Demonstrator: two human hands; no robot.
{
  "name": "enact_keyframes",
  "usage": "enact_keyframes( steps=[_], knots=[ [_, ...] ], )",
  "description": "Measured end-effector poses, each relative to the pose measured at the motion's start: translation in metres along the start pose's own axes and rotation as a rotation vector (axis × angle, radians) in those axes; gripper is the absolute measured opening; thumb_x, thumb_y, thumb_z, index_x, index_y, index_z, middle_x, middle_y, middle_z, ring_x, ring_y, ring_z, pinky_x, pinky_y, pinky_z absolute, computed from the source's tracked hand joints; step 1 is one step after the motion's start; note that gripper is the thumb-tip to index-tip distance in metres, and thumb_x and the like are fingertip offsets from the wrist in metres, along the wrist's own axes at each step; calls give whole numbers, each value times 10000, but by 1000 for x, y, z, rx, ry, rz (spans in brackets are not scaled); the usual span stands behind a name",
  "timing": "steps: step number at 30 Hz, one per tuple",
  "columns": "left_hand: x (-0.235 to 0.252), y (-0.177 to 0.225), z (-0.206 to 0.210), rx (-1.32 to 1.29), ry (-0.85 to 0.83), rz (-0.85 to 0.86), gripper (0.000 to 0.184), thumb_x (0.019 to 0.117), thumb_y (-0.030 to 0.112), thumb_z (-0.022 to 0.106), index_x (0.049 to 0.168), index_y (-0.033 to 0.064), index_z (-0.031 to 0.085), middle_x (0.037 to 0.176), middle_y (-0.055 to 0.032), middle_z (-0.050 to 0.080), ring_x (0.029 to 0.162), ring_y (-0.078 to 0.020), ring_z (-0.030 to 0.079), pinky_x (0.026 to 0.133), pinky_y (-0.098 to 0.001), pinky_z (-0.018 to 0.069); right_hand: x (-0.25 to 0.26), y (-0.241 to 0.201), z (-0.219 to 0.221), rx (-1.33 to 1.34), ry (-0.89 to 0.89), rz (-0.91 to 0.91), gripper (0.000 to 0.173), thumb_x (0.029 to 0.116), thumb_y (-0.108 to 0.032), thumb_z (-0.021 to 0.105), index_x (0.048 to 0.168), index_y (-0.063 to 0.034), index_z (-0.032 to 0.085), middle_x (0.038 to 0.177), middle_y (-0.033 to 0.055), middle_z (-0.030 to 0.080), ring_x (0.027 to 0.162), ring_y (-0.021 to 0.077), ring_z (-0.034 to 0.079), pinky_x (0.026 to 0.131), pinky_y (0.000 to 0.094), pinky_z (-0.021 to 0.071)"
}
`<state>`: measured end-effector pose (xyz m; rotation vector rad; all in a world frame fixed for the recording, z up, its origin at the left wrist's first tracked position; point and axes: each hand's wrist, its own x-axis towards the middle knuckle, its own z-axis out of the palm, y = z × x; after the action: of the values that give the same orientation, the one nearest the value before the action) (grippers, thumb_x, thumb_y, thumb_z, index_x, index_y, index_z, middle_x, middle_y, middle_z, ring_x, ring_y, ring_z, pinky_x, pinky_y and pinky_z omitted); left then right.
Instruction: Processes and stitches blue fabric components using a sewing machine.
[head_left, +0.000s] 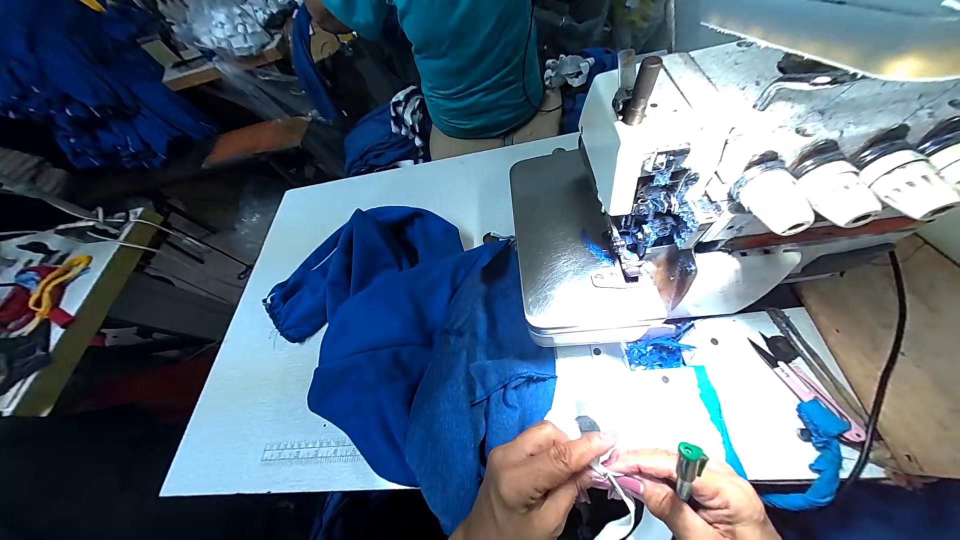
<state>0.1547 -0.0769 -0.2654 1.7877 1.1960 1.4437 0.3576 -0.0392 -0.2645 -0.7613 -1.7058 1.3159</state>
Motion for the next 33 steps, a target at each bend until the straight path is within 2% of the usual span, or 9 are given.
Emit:
enact_keyframes(
  steps=[4,9,14,17,21,24,26,31,33],
  knots=[
    [6,1,-6,90,-18,67,85,969,93,682,986,26,731,853,-64,635,785,-36,630,720,-126,539,0,3,7,102,58,40,121,989,-124,666,1055,-70,751,965,-29,769,868,-21,697,787,158,581],
    [18,10,-26,371,60,107,91,982,150,686,958,66,711,924,-55,692,883,-55,670,807,-161,558,0,10,-2,-171,214,-47,281,825,-74,735,1085,-101,631,959,-39,714,792,-73,628,702,90,532],
    [28,-1,-47,332,0,87,136,1032,238,607,958,133,654,1216,-3,674,1312,-167,574,1130,-377,486,0,0,-33,-97,-68,-179,261,975,-97,689,1218,-154,611,1083,-8,708,995,16,677,869,174,566],
    [33,-6,-54,224,-121,70,145,1059,192,545,997,92,629,1133,-30,731,1254,-179,640,1186,-488,431,4,-12,-41,-96,-242,-201,139,1013,-93,626,1150,-67,632,1024,94,724,981,92,705,867,216,576],
    [36,-3,-62,274,-197,35,162,1062,189,532,1025,75,641,984,-12,719,1079,-84,687,1097,-339,506,4,-12,-47,-268,-325,-167,141,981,-86,592,1040,-17,699,858,114,718,777,87,663,707,182,524],
    [37,2,-67,316,-231,10,191,1050,195,546,1000,60,671,932,-25,697,902,-34,658,822,-171,544,-1,-2,-48,-209,-345,-155,166,973,-132,598,995,-10,708,852,106,724,781,50,659,717,151,513],
    [35,1,-70,313,-227,-23,202,1050,205,541,985,64,672,884,-4,674,819,-1,627,738,-135,524,-4,3,-48,-134,-349,-139,218,1004,-213,634,957,-6,683,883,111,708,842,52,659,754,159,521],
    [19,-8,-65,217,-159,-97,197,1033,212,578,987,49,679,903,-8,713,849,6,664,785,-144,553,-15,8,-40,-39,38,67,119,941,-245,742,906,-134,718,865,-79,706,760,-78,612,681,104,516],
    [11,-13,-59,155,-107,-129,188,1024,237,604,986,76,696,952,-6,732,908,-27,693,814,-181,581,-16,7,-36,129,173,160,71,895,-168,784,953,-204,764,904,-102,750,728,-37,663,653,148,565]
  ],
)
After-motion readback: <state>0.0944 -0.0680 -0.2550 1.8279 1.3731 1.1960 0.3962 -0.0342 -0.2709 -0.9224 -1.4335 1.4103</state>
